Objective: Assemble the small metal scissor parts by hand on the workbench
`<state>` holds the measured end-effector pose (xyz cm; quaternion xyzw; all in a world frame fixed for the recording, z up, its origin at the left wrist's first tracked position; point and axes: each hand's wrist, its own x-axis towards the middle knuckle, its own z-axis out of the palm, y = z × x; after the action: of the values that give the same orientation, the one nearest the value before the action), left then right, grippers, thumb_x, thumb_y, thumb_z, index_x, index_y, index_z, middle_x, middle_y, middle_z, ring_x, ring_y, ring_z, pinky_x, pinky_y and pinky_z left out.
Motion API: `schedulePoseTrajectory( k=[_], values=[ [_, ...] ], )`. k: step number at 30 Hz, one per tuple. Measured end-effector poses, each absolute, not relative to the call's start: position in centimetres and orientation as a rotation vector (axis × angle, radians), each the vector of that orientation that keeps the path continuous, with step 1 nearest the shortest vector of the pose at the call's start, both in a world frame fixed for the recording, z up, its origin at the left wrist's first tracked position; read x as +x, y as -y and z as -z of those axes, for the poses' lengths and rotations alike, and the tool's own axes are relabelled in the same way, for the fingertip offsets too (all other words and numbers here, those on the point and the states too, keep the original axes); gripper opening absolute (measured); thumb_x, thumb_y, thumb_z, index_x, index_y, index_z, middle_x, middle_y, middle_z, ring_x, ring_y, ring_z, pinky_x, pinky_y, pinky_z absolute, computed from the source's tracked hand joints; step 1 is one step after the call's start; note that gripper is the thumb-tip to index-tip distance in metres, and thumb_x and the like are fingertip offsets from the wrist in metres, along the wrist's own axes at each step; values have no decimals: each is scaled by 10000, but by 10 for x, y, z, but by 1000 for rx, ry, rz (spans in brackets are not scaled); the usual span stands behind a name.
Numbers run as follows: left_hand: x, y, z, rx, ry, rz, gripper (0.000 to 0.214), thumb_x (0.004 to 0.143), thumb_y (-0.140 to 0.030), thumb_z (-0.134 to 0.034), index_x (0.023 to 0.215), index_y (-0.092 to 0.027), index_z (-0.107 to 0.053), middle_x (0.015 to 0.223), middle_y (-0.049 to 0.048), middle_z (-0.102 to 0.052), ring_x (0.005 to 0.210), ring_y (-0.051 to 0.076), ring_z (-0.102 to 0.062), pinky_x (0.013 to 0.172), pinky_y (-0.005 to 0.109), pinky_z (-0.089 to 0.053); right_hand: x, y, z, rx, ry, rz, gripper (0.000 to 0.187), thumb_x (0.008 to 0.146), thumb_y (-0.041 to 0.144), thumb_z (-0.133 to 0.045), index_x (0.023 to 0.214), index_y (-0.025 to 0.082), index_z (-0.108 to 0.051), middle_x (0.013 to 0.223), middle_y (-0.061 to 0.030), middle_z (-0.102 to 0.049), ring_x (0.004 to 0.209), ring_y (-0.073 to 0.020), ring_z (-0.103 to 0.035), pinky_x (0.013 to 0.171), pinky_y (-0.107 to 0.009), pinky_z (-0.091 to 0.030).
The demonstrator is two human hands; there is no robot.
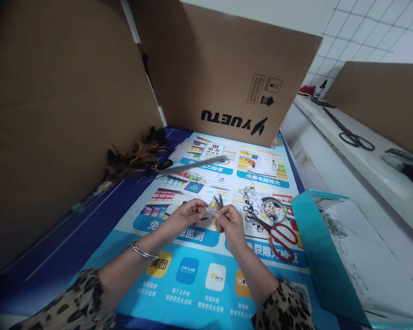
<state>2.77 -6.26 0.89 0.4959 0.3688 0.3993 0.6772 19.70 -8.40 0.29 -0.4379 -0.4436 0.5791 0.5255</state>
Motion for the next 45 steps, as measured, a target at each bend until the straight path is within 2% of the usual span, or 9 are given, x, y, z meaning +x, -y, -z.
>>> schedulePoseTrajectory(
  k=[9,18,25,30,33,40,45],
  values=[
    [25,66,-21,1196,-848,-908,152,730,-236,-598,844,-159,-534,730,-8,-517,652,102,-470,585,209,-359,195,85,-5,-1109,1091,-1385,170,775,284,-594,736,198,-454,447,82,-437,396,-67,-369,407,-182,-267],
    [26,66,-23,1266,-890,-906,147,718,-203,-584,849,-145,-549,777,13,-549,724,128,-497,681,248,-384,195,85,-2,-1149,1134,-1375,176,778,317,-584,737,201,-458,456,79,-448,407,-71,-389,420,-184,-283],
    [22,63,-20,1214,-994,-965,234,689,-140,-539,922,-155,-542,765,3,-519,718,128,-494,647,235,-401,195,86,0,-1198,1194,-1350,174,768,325,-593,732,196,-481,478,75,-462,401,-64,-389,417,-181,-283],
    [21,68,-30,1202,-955,-1014,228,738,-204,-540,963,-163,-536,849,19,-523,750,129,-500,674,238,-410,194,86,-2,-1221,1242,-1333,168,762,332,-592,728,199,-494,486,78,-437,412,-71,-400,418,-184,-297],
    [23,69,-29,1206,-938,-1048,198,773,-276,-547,934,-162,-541,826,14,-524,750,126,-498,666,230,-404,193,87,-4,-1220,1348,-1285,145,760,314,-593,728,196,-514,527,65,-454,454,-82,-430,444,-193,-328],
    [24,64,-14,1149,-962,-1002,210,771,-336,-559,890,-168,-519,648,-38,-470,524,81,-444,495,198,-368,191,91,-10,-1240,1409,-1234,147,761,330,-590,730,195,-540,526,57,-453,465,-95,-442,457,-209,-339],
    [22,61,-9,1330,-1066,-1031,128,763,-283,-567,777,-157,-546,695,-10,-514,629,108,-489,578,215,-403,191,91,-8,-1220,1381,-1262,152,752,333,-604,732,194,-545,520,60,-460,459,-92,-440,452,-205,-334]
  ],
)
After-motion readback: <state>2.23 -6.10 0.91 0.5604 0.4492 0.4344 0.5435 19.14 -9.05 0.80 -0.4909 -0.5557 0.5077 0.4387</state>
